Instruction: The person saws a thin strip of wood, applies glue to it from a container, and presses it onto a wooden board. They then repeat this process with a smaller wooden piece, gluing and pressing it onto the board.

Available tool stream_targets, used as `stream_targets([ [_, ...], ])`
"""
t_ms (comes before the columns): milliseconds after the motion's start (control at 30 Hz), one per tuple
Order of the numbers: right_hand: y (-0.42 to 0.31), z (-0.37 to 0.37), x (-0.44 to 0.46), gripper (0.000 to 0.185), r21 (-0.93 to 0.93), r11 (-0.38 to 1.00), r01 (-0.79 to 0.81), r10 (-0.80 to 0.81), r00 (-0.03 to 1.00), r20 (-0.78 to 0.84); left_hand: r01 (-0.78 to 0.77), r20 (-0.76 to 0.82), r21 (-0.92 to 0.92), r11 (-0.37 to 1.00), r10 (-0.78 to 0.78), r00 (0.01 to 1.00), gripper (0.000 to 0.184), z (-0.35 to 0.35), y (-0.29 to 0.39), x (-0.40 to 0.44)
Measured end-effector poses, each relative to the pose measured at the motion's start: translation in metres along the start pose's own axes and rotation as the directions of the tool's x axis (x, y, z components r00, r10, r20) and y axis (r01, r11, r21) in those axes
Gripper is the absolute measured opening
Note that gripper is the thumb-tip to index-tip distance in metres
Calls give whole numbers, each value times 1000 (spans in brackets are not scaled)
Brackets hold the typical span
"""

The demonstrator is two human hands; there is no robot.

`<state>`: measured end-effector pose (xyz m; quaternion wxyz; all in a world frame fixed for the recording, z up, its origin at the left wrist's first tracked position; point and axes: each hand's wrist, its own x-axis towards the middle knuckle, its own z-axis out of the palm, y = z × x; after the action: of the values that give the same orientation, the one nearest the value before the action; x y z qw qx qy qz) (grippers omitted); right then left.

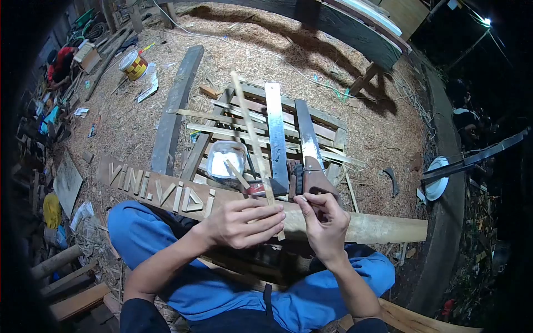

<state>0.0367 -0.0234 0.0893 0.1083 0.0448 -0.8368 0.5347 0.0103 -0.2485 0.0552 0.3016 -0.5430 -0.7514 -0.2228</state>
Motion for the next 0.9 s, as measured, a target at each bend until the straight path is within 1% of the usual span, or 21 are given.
stream_targets([
  [67,-1,-2,1,12,-82,996,46,-49,998,-43,-1,-6,-38,999,0,1000,28,11,4,-1],
  [100,1,-1,1,12,-81,996,45,-48,998,-42,-6,20,-49,999,7,1000,27,13,5,0],
  [167,6,-1,2,12,-113,986,123,-132,989,-73,7,42,-64,998,-4,999,26,24,7,-5],
  [200,6,-1,3,12,-112,986,124,-132,988,-73,18,65,-78,997,-12,998,26,30,7,-8],
  [267,6,-2,5,14,-268,919,290,-313,949,-45,19,71,-81,997,-13,997,24,42,8,-10],
  [300,9,-2,6,14,-265,919,292,-314,948,-43,45,104,-100,994,-34,994,24,48,9,-10],
  [367,22,-1,8,17,-320,811,490,-521,853,-13,98,142,-147,984,-77,987,23,55,12,-11],
  [400,22,-2,10,17,-323,809,492,-523,852,-12,97,139,-146,984,-77,987,23,53,12,-10],
  [467,21,-2,11,18,-379,736,561,-595,803,31,220,248,-317,922,-143,958,22,46,13,-9],
  [500,23,-2,10,18,-378,736,561,-596,802,30,220,248,-316,923,-143,958,22,44,13,-8],
  [567,25,-4,10,18,-386,718,579,-605,794,66,252,158,-494,832,-199,967,27,39,12,-4],
  [600,25,-3,11,18,-387,717,580,-606,792,65,249,157,-493,833,-197,968,27,33,12,0],
  [667,24,-1,12,18,-401,683,611,-636,767,85,281,68,-539,794,-291,954,38,20,14,8],
  [700,24,1,12,18,-399,683,612,-637,766,85,282,69,-537,795,-293,954,38,22,14,4],
  [767,24,3,12,18,-371,679,633,-652,753,89,376,-11,-491,786,-437,900,46,26,15,-5],
  [800,23,5,11,18,-371,678,634,-654,752,90,375,-12,-490,787,-436,900,46,23,15,-4],
  [867,22,9,10,18,-356,661,661,-666,735,130,520,-84,-410,749,-599,796,45,14,18,-1],
  [900,23,11,8,19,-320,667,673,-670,729,138,540,-110,-456,708,-647,754,42,14,20,2],
])
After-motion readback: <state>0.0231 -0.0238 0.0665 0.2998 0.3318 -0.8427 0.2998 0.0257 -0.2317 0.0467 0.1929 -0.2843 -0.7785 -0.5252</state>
